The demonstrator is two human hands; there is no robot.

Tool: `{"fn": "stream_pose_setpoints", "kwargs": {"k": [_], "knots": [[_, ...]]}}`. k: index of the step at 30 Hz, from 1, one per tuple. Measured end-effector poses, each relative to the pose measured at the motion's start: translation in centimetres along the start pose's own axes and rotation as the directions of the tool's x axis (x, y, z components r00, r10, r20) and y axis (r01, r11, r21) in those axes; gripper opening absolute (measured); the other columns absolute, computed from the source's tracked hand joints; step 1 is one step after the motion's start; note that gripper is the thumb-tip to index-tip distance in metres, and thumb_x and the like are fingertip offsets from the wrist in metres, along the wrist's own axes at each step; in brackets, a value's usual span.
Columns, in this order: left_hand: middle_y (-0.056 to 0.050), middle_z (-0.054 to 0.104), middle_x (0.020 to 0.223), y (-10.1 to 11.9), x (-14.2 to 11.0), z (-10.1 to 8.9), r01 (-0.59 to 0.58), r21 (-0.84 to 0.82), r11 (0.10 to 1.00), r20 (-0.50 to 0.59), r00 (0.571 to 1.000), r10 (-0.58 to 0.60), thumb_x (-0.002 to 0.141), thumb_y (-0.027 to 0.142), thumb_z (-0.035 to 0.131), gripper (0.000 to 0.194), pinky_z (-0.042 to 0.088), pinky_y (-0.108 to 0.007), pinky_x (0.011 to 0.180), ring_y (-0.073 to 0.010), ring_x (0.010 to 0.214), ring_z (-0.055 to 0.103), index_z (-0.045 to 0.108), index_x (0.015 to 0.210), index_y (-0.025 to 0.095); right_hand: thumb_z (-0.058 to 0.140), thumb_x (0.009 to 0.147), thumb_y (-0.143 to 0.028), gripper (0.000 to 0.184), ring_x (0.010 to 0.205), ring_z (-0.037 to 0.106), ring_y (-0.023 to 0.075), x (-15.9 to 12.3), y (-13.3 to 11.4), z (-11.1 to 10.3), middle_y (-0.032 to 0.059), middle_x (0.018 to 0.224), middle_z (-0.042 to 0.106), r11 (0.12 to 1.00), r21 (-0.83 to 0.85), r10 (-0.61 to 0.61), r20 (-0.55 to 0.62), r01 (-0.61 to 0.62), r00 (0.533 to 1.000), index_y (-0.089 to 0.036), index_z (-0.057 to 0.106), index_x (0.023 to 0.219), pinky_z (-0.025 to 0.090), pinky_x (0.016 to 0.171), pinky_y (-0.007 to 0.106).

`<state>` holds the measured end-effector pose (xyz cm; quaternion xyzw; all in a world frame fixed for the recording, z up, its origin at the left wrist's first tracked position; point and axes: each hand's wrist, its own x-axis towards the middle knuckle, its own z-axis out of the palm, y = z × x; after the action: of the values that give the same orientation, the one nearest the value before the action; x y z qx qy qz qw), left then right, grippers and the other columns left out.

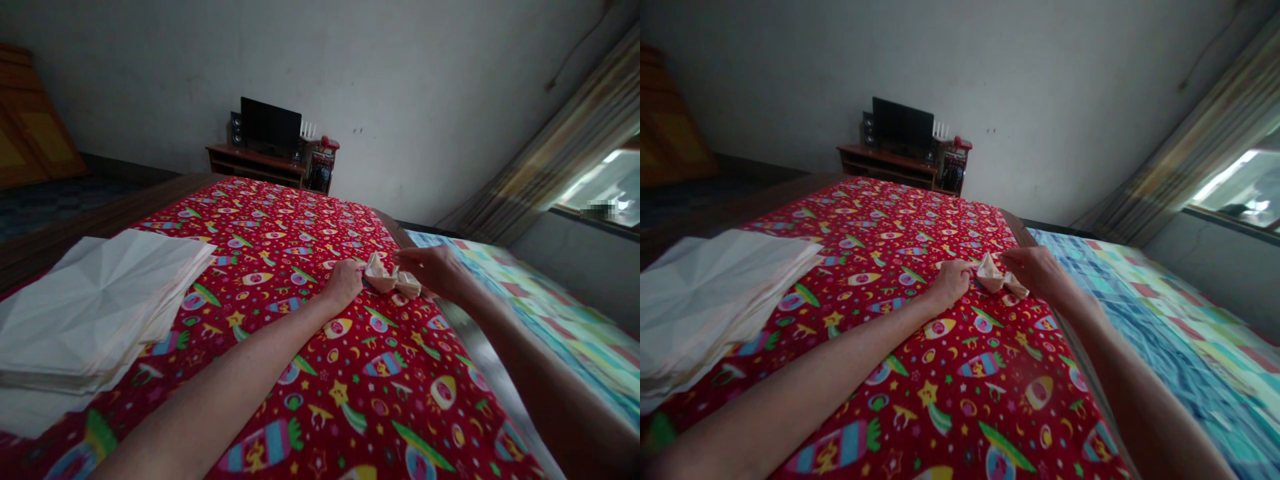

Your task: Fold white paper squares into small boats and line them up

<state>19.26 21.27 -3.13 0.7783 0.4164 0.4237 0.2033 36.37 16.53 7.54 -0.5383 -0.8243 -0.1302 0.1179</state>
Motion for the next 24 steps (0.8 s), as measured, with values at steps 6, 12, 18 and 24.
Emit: {"fn": "stream_pose_setpoints", "kwargs": {"k": [6,12,18,24], "knots": [[-0.007,0.072,0.091,0.3,-0.8,-1.3,0.017,0.002,1.000,-0.002,1.000,-0.017,0.076,0.001,0.043,0.042,0.051,-0.025,0.084,-0.0157,0.083,0.066,0.068,0.107,0.012,0.041,0.090,-0.031,0.035,0.046,0.037,0.0079,-5.7,-6.6,1.9,-0.0013,0.051,0.050,0.972,0.216,-0.089,-0.029,0.093,0.996,-0.016,0.059,0.063,0.024,0.048,0.022],[-0.004,0.071,0.085,0.8,-3.2,-5.2,0.004,0.046,0.999,0.013,1.000,-0.005,0.076,-0.002,0.039,0.046,0.053,-0.023,0.076,-0.0110,0.070,0.064,0.068,0.107,0.014,0.041,0.091,-0.028,0.035,0.045,0.031,0.0075,-10.0,-13.7,4.1,-0.0022,0.051,0.047,0.938,0.284,-0.242,0.122,0.200,0.963,-0.017,0.048,0.058,0.019,0.049,0.025],[-0.006,0.068,0.096,0.6,-6.9,-15.4,-0.109,0.158,0.981,0.072,0.993,0.098,0.079,0.007,0.043,0.038,0.049,-0.028,0.086,-0.0158,0.088,0.062,0.069,0.105,0.017,0.040,0.094,-0.031,0.032,0.051,0.038,0.0079,-11.3,-15.5,5.3,-0.0006,0.062,0.053,0.922,0.346,-0.185,0.007,0.172,0.983,-0.017,0.049,0.067,0.021,0.052,0.024],[-0.009,0.060,0.122,-2.8,-14.9,-27.6,-0.079,0.487,0.870,0.110,0.994,0.029,0.088,0.040,0.039,0.045,0.038,-0.033,0.101,-0.0224,0.113,0.054,0.063,0.115,0.013,0.040,0.094,-0.031,0.032,0.051,0.038,0.0082,-11.1,-15.6,5.2,-0.0012,0.059,0.051,0.924,0.335,-0.185,-0.023,0.182,0.982,-0.017,0.049,0.066,0.021,0.052,0.025]]}}
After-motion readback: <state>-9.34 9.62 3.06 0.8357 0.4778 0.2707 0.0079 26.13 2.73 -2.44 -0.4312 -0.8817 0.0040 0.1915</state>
